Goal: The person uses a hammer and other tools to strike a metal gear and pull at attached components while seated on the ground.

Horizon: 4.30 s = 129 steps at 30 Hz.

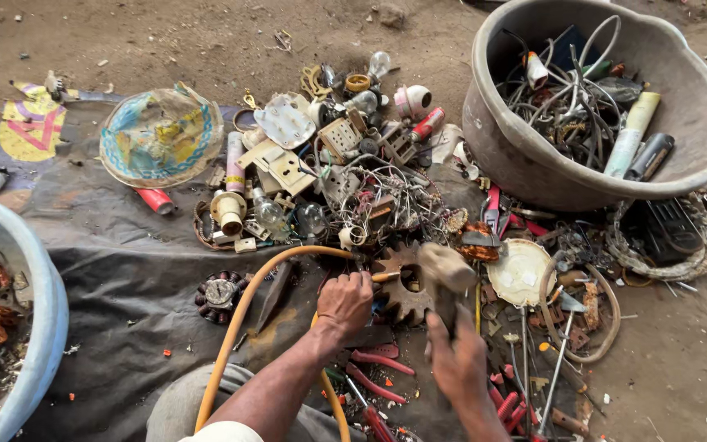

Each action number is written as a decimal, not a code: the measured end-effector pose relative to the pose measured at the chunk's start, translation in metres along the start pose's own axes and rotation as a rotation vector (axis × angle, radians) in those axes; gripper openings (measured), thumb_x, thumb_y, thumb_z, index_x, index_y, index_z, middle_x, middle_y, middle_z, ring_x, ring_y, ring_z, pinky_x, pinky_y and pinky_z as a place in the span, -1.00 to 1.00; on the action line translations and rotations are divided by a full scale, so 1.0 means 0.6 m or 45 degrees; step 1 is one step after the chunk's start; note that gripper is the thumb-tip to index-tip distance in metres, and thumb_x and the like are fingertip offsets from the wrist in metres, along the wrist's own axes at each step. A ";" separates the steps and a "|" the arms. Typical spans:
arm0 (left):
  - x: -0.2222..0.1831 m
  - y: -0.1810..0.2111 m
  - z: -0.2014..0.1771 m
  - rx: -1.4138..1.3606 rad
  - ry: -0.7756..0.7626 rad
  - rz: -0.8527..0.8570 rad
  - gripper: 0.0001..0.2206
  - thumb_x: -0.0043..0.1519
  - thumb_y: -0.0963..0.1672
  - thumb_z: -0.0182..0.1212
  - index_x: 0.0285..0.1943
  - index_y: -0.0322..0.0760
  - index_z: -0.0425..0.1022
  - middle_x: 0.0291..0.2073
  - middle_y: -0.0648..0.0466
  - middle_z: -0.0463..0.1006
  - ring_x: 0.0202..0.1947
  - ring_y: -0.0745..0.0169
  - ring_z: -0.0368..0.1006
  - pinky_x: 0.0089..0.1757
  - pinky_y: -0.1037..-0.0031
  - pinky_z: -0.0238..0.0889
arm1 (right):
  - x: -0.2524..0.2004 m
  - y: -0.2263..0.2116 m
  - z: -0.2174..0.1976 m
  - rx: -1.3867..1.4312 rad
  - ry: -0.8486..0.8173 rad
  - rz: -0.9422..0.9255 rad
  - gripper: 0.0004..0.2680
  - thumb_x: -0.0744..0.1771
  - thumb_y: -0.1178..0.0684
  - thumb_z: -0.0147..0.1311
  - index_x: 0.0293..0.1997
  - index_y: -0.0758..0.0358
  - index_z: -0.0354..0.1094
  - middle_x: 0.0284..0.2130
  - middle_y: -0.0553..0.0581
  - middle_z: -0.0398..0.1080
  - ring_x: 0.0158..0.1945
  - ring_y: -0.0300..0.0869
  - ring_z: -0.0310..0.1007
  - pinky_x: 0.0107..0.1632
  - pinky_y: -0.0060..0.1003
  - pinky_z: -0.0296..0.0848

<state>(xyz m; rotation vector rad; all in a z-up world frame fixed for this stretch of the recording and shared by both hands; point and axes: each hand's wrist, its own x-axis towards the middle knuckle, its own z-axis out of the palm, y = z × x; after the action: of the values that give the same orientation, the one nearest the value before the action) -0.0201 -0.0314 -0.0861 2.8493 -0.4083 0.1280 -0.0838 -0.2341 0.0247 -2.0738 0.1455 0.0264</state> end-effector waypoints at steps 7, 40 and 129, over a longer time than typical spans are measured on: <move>0.005 -0.008 0.018 -0.012 0.044 0.003 -0.77 0.22 -0.16 0.08 -0.03 -0.40 0.53 -0.36 -0.08 0.60 -0.36 0.01 0.57 -0.35 0.27 0.41 | 0.062 0.037 0.040 -0.048 -0.286 0.460 -0.71 0.42 -0.18 0.02 -0.15 0.31 0.32 -0.61 0.05 0.33 -0.65 -0.24 0.32 -0.58 -0.30 0.32; -0.002 0.213 -0.256 0.428 -0.578 0.762 -0.93 0.13 -0.13 0.27 -0.38 -0.17 0.62 -0.45 0.10 0.60 -0.44 0.20 0.56 -0.53 0.31 0.30 | 0.011 0.103 0.067 1.740 -0.354 1.000 -0.77 0.41 -0.03 -0.14 -0.16 0.34 0.38 -0.28 0.21 0.48 -0.23 -0.02 0.50 -0.10 -0.05 0.52; -0.097 0.081 -0.265 0.390 -0.102 0.534 -0.70 0.36 -0.07 0.06 -0.15 -0.47 0.54 -0.54 -0.02 0.53 -0.57 0.19 0.47 -0.50 0.33 0.37 | -0.003 0.027 0.056 1.491 -0.367 0.772 -0.77 0.41 0.02 -0.12 -0.13 0.43 0.39 -0.39 0.21 0.46 -0.36 -0.10 0.48 -0.22 -0.13 0.57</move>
<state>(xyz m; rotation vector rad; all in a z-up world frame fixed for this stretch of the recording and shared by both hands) -0.0977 -0.0189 0.0714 3.0235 -1.0859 0.1675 -0.0859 -0.2122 -0.0056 -0.7923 0.4749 0.4877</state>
